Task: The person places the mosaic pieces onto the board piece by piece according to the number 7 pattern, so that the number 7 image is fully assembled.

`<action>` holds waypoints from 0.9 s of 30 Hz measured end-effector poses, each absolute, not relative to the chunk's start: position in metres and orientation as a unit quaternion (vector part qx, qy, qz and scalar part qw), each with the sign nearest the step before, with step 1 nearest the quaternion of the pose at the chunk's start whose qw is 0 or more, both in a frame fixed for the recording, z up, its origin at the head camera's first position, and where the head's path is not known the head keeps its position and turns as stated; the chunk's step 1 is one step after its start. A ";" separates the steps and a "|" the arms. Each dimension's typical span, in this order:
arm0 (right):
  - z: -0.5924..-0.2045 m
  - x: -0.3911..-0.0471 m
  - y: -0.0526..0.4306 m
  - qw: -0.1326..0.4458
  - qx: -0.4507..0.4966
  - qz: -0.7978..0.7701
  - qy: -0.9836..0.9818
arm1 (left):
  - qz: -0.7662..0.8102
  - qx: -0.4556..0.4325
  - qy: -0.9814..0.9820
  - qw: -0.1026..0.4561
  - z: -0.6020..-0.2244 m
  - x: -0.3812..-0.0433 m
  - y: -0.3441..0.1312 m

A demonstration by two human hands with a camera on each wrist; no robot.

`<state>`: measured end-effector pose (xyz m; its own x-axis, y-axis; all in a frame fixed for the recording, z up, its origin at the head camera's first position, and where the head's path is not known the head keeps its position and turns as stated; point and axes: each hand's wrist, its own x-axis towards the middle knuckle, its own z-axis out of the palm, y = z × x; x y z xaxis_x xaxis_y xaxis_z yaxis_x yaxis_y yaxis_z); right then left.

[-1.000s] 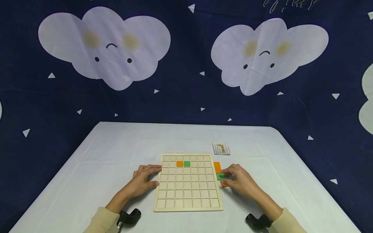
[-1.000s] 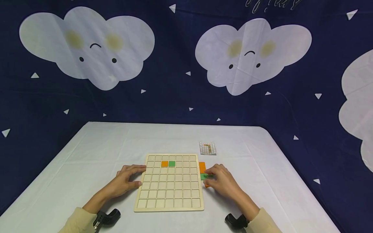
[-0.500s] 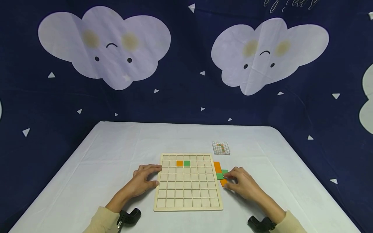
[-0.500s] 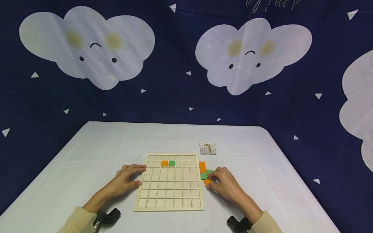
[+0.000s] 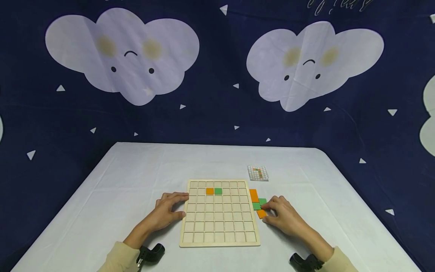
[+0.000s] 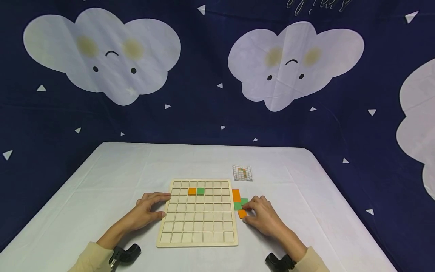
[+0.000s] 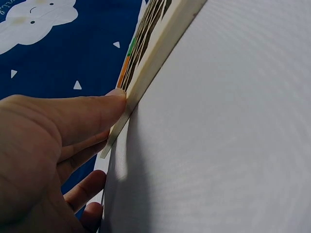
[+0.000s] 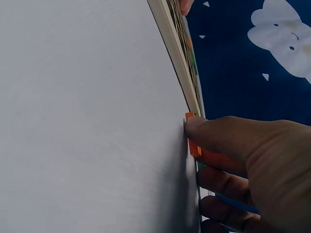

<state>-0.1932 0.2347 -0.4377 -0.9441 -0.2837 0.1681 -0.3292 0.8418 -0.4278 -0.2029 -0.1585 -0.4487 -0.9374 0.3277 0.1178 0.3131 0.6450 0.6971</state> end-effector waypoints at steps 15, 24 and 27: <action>-0.439 -0.191 0.238 0.048 0.159 0.226 -0.960 | 0.380 0.177 0.908 0.009 -0.448 -0.203 -0.158; -0.439 -0.191 0.237 0.050 0.156 0.225 -0.960 | 0.381 0.180 0.907 0.008 -0.449 -0.203 -0.159; -0.439 -0.191 0.237 0.051 0.156 0.223 -0.961 | 0.379 0.181 0.907 0.007 -0.448 -0.203 -0.159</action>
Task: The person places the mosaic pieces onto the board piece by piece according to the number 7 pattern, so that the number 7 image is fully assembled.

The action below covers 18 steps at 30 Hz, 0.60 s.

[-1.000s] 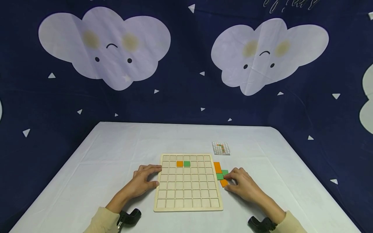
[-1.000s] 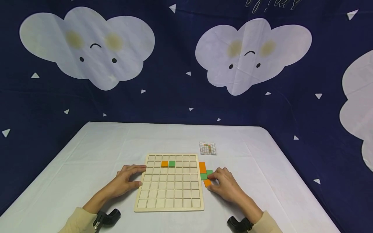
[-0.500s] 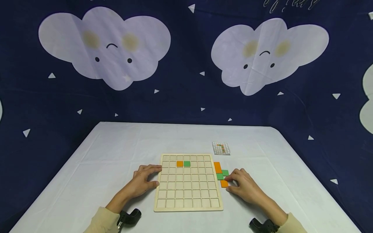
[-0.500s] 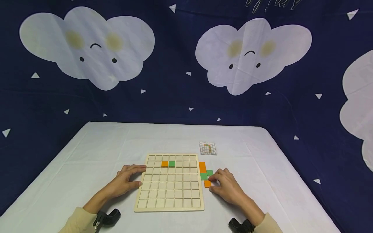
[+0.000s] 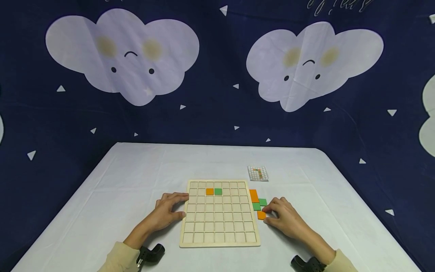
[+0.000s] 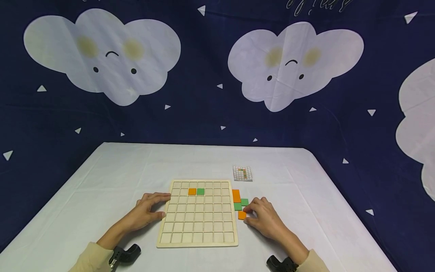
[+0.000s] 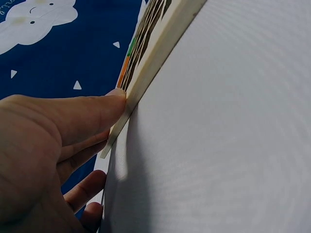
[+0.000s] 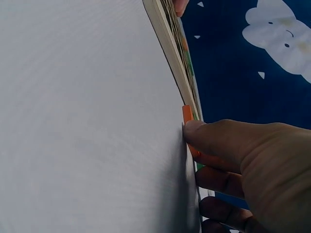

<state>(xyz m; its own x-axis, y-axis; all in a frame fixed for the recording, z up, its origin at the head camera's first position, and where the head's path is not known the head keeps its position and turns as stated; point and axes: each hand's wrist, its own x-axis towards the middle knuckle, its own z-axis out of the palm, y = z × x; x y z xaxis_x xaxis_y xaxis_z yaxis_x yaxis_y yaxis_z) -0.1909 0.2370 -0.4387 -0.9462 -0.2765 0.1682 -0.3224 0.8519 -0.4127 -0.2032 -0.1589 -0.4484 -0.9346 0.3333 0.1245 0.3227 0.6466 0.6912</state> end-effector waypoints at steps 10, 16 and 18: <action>-0.438 -0.190 0.236 0.058 0.155 0.220 -0.961 | 0.377 0.178 0.909 0.006 -0.448 -0.203 -0.159; -0.438 -0.189 0.236 0.059 0.161 0.237 -0.956 | 0.376 0.179 0.909 0.003 -0.447 -0.203 -0.159; -0.437 -0.189 0.236 0.058 0.162 0.240 -0.956 | 0.376 0.180 0.909 0.002 -0.447 -0.203 -0.159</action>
<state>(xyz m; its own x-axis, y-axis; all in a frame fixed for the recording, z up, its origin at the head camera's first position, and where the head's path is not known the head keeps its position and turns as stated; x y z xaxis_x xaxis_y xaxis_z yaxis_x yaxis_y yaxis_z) -0.1892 0.2363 -0.4373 -0.9410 -0.2813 0.1879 -0.3367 0.8329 -0.4392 -0.2026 -0.1589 -0.4474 -0.9350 0.3295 0.1315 0.3260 0.6515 0.6851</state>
